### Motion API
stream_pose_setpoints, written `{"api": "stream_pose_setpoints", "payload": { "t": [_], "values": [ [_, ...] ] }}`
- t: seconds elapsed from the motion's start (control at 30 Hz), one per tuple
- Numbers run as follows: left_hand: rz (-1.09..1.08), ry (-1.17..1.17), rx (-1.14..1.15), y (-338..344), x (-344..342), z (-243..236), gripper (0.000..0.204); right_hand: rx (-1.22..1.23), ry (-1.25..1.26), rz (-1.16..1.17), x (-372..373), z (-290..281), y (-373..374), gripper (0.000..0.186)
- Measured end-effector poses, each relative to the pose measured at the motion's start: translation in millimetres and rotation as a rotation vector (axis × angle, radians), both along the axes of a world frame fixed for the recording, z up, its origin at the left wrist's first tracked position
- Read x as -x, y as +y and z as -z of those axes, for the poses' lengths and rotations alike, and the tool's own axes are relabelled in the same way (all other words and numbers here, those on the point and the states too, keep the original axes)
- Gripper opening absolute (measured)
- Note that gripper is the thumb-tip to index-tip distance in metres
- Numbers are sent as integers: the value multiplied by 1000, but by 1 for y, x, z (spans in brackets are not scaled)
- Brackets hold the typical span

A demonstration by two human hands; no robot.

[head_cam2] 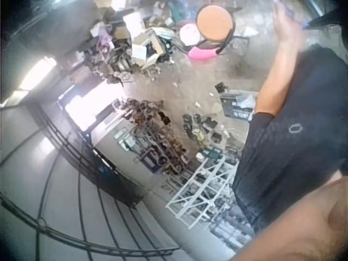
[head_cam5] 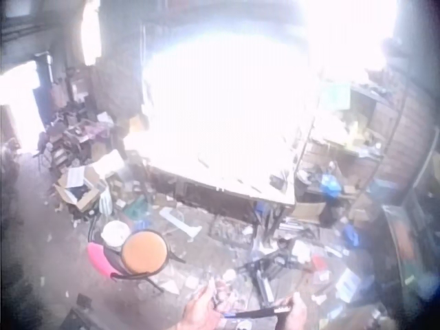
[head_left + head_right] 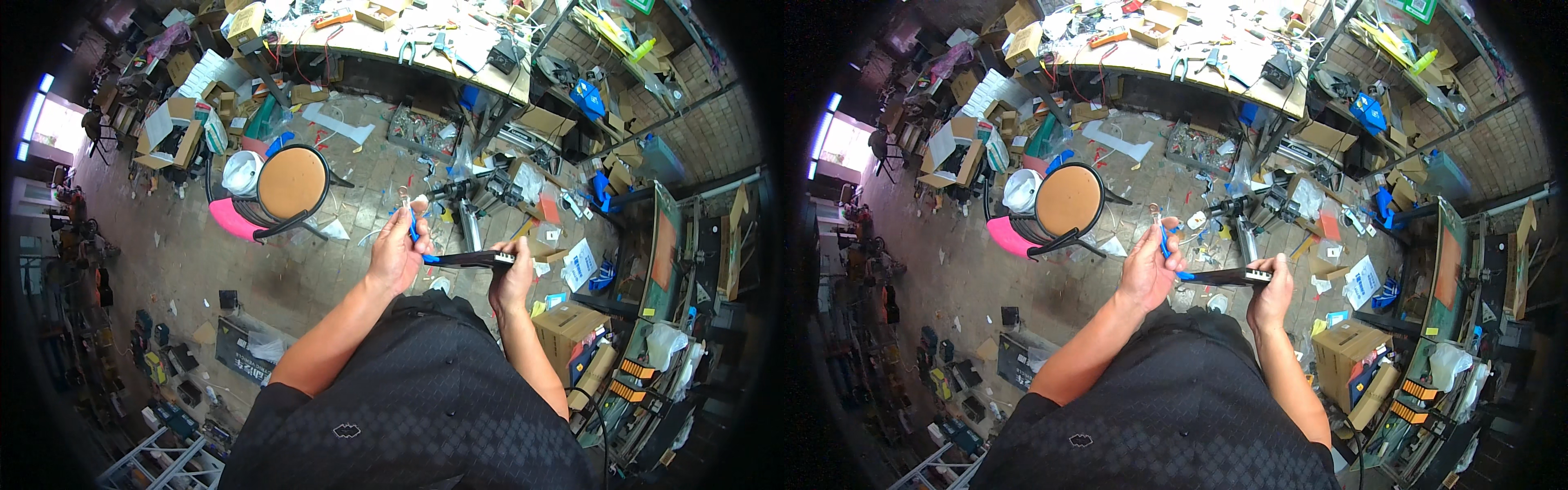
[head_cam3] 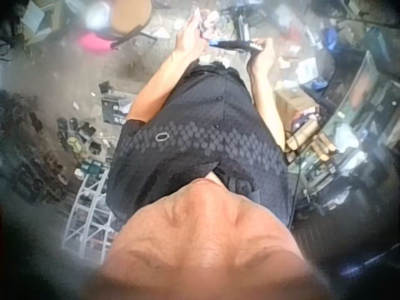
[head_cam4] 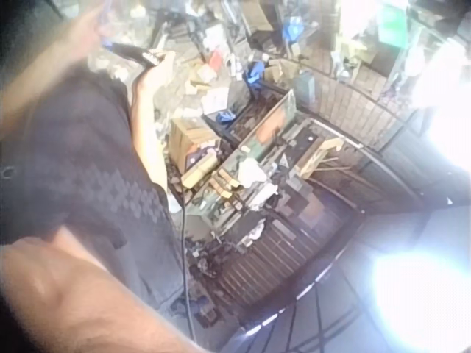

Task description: The person works at a cluttered workbench, using a multimeter to test a black electronic device. They then use pliers and a screwdriver to strip and adjust wires connected to the device. The person repeatedly handles the wires and device, performing small adjustments throughout the clip.

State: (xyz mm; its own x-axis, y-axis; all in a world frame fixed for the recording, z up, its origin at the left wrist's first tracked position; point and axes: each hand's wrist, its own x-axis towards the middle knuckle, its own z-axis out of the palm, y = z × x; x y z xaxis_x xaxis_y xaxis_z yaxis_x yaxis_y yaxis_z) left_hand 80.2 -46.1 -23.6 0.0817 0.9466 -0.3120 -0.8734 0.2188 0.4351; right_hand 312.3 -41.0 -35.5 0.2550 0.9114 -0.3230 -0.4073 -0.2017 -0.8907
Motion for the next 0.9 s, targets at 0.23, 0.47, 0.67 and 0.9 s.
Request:
{"api": "stream_pose_setpoints", "payload": {
  "t": [0.23,0.47,0.67,0.9],
  "values": [
    [47,102,-11,1,5,-6,34,218,99,-338,-19,14,-11,40],
    [-46,258,-28,10,-2,-15,21,421,105,-529,-20,16,-14,29],
    [-26,518,-51,14,-8,-24,18,387,-210,-708,-20,29,-16,25],
    [0,888,-128,11,-17,-31,29,166,-173,-661,-18,2,1,30]
  ]
}}
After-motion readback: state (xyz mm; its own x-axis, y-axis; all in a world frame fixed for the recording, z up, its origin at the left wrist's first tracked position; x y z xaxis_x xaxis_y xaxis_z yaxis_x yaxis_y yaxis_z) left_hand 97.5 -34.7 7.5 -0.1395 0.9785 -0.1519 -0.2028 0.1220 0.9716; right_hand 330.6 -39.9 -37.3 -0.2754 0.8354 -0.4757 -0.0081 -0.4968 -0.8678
